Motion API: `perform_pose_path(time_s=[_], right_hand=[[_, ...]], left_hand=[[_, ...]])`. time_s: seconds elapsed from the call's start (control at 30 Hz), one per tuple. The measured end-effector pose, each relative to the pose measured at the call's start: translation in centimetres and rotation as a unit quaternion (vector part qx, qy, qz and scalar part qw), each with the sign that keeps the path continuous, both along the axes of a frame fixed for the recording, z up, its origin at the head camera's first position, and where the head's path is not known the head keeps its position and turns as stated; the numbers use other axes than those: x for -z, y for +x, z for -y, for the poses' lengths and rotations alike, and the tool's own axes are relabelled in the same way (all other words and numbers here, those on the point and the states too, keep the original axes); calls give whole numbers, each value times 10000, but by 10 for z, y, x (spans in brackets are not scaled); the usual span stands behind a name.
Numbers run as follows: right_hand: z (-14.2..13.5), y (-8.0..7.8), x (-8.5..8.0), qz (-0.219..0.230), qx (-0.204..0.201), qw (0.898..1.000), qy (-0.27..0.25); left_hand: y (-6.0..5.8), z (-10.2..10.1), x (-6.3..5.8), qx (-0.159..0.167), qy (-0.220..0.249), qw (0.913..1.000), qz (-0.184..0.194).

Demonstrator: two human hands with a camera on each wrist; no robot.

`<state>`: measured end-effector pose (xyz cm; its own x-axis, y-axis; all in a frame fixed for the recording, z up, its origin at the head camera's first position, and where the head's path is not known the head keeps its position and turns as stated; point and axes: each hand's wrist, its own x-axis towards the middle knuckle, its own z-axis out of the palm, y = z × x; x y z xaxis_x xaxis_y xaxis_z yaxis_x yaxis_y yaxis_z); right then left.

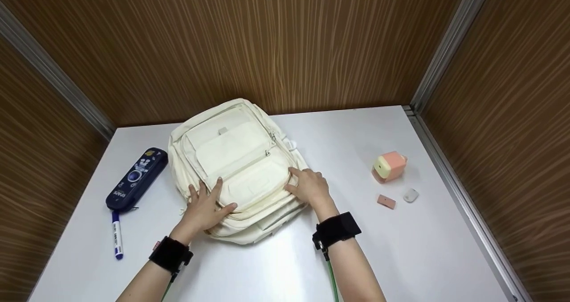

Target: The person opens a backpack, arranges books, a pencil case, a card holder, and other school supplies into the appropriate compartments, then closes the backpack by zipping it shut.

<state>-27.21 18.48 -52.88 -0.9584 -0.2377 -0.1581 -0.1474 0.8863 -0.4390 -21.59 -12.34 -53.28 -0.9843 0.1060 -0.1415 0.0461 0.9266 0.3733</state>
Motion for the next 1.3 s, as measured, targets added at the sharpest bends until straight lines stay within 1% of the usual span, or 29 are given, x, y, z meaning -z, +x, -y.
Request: perform_pose_path(time_s=[0.1,0.17,0.3,0.43,0.57,0.63,0.8,0.9,1.03,1.13,1.2,1.3], right_hand=[[2,6,-4,33,-45,9993,375],[4,11,-6,97,-32,9983,575],[11,21,-12,263,-4,9956,895],[17,31,-16,358,-6,9926,1160],[21,39,-20,448,-88,9895,1374],[24,42,-22,562,-166,9876,1455],[28,49,-27,834,-268,9829,1621],[31,53,-29,884,-303,9820,1640],[37,55,-31,864,-332,9833,1564],[40,55,-35,823,-162,9844,1549],[42,53,-39,687,2,9836,1666],[48,50,-41,260,80,9848,1715]], left_hand=[[-4,3,1,102,93,9999,33],[-7,5,2,152,75,9998,61],[-14,6,4,233,25,9997,41],[-22,9,5,333,181,9993,18],[-28,11,6,471,311,9984,-26],[-30,12,6,535,340,9980,-79],[-35,12,9,695,358,9969,-130],[-40,13,11,803,323,9962,-117],[-46,16,14,874,351,9955,-138],[-48,18,16,914,425,9947,-187],[-48,19,17,928,460,9944,-212],[-48,19,17,952,549,9937,-216]])
